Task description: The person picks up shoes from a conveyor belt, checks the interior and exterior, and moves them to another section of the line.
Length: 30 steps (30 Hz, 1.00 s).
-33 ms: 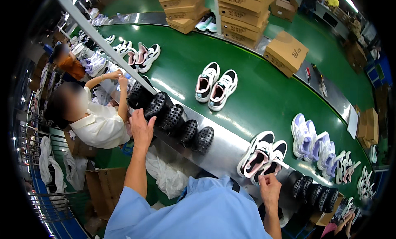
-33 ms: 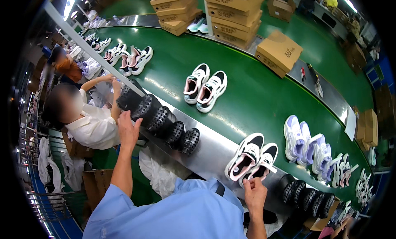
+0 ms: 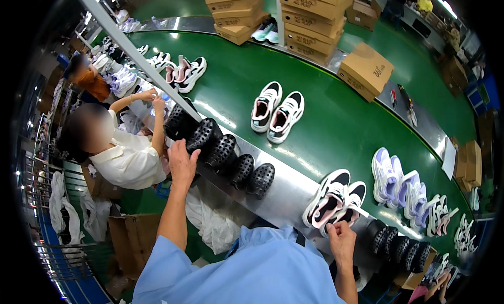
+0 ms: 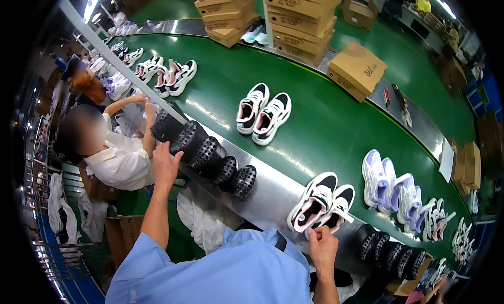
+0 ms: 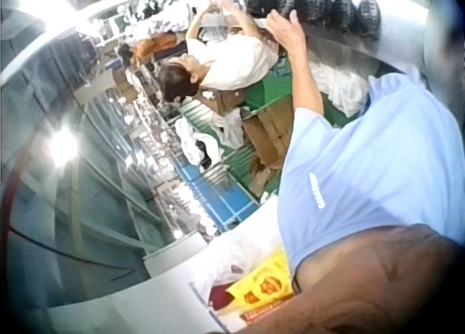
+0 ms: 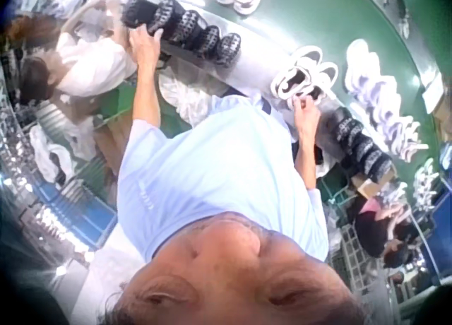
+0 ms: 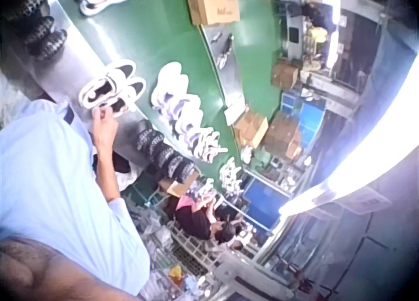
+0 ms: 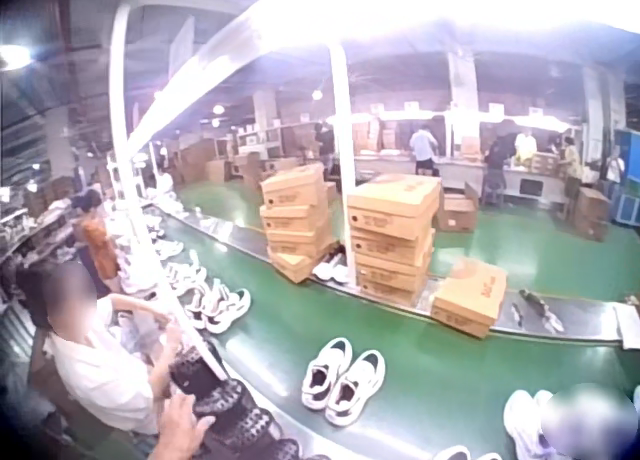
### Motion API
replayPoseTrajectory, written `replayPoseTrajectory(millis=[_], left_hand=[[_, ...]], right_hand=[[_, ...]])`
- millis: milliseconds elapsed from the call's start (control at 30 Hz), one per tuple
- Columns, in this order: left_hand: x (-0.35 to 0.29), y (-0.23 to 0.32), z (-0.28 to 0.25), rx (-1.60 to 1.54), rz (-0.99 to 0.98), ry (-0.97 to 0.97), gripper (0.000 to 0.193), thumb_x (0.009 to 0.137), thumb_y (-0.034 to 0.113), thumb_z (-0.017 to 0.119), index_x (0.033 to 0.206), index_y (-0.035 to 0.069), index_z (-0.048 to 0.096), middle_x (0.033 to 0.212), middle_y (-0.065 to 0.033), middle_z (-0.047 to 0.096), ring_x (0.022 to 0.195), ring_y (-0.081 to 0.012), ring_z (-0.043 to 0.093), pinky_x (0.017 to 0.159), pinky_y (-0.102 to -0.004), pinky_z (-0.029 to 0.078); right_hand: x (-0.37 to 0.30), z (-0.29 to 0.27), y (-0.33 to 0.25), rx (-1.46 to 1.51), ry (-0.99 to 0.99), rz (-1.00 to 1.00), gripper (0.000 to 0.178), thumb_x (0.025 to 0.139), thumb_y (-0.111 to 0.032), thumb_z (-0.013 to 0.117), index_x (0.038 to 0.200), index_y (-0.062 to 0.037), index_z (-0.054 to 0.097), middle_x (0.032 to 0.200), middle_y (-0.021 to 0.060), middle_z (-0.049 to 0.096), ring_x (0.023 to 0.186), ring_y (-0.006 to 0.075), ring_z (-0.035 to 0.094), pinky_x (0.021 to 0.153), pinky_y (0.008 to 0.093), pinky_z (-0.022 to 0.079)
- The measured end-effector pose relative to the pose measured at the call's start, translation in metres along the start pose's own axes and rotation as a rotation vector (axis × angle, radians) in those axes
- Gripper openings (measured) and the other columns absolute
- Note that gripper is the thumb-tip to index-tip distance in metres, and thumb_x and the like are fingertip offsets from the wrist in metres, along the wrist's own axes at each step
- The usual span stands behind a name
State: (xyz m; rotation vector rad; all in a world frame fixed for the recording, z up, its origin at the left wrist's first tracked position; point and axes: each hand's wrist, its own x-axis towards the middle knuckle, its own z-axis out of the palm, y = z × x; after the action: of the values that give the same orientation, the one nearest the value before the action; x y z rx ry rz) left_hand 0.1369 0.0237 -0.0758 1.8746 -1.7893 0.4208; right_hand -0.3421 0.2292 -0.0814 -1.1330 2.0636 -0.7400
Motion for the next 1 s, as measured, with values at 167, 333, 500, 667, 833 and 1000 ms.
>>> replayPoseTrajectory(millis=[167, 333, 500, 667, 833, 1000], left_hand=[[0.018, 0.015, -0.039, -0.125, -0.054, -0.033, 0.048, 0.084, 0.023, 0.084, 0.122, -0.002, 0.068, 0.116, -0.0174, 0.068, 0.108, -0.0404, 0.060, 0.096, -0.0490, 0.049], [-0.001, 0.142, -0.087, -0.437, 0.156, -0.019, 0.048, 0.076, 0.015, 0.089, 0.117, -0.002, 0.069, 0.111, -0.0182, 0.069, 0.103, -0.0389, 0.062, 0.091, -0.0470, 0.052], [-0.063, 0.238, -0.052, -0.866, 0.532, -0.398, 0.050, 0.074, 0.020, 0.090, 0.116, 0.001, 0.071, 0.115, -0.0172, 0.068, 0.104, -0.0370, 0.063, 0.090, -0.0462, 0.053], [-0.057, 0.275, -0.012, -1.282, -0.054, -0.896, 0.062, 0.084, 0.029, 0.087, 0.134, 0.004, 0.064, 0.119, -0.0115, 0.069, 0.110, -0.0226, 0.064, 0.091, -0.0328, 0.054], [-0.084, 0.301, 0.036, -1.441, -0.256, -1.374, 0.018, 0.092, 0.006, 0.076, 0.109, 0.001, 0.073, 0.098, -0.0039, 0.071, 0.090, -0.0105, 0.065, 0.081, -0.0276, 0.055], [-0.120, 0.332, 0.042, -1.361, -0.360, -1.366, 0.020, 0.089, 0.008, 0.077, 0.107, -0.001, 0.072, 0.092, -0.0039, 0.071, 0.084, -0.0126, 0.065, 0.076, -0.0303, 0.054]], right_hand=[[0.000, 0.005, -0.038, 0.050, -0.042, 0.019, 0.022, 0.093, -0.017, 0.078, 0.095, 0.0039, 0.071, 0.072, 0.0123, 0.071, 0.063, 0.0182, 0.067, 0.063, 0.0344, 0.053], [0.027, 0.047, -0.047, 0.632, -0.183, 0.024, 0.045, 0.099, -0.021, 0.073, 0.134, 0.0019, 0.056, 0.123, 0.0132, 0.070, 0.103, 0.0180, 0.068, 0.083, 0.0314, 0.056], [0.025, 0.051, -0.093, 1.380, -0.312, 0.282, 0.032, 0.107, -0.026, 0.062, 0.131, -0.0053, 0.057, 0.120, 0.0075, 0.067, 0.111, 0.0201, 0.067, 0.092, 0.0394, 0.059], [0.014, 0.026, -0.046, 1.219, -0.541, 0.491, 0.047, 0.096, -0.022, 0.071, 0.135, -0.0023, 0.056, 0.119, 0.0084, 0.070, 0.102, 0.0187, 0.070, 0.090, 0.0347, 0.057], [-0.015, 0.007, -0.056, 0.318, -0.215, 0.184, 0.069, 0.095, -0.044, 0.072, 0.138, 0.0062, 0.054, 0.110, 0.0152, 0.071, 0.106, 0.0259, 0.069, 0.091, 0.0384, 0.054], [-0.046, -0.013, -0.044, -0.409, -0.100, -0.051, 0.064, 0.090, -0.057, 0.073, 0.103, 0.0041, 0.062, 0.082, 0.0227, 0.072, 0.074, 0.0421, 0.072, 0.067, 0.0512, 0.056]])
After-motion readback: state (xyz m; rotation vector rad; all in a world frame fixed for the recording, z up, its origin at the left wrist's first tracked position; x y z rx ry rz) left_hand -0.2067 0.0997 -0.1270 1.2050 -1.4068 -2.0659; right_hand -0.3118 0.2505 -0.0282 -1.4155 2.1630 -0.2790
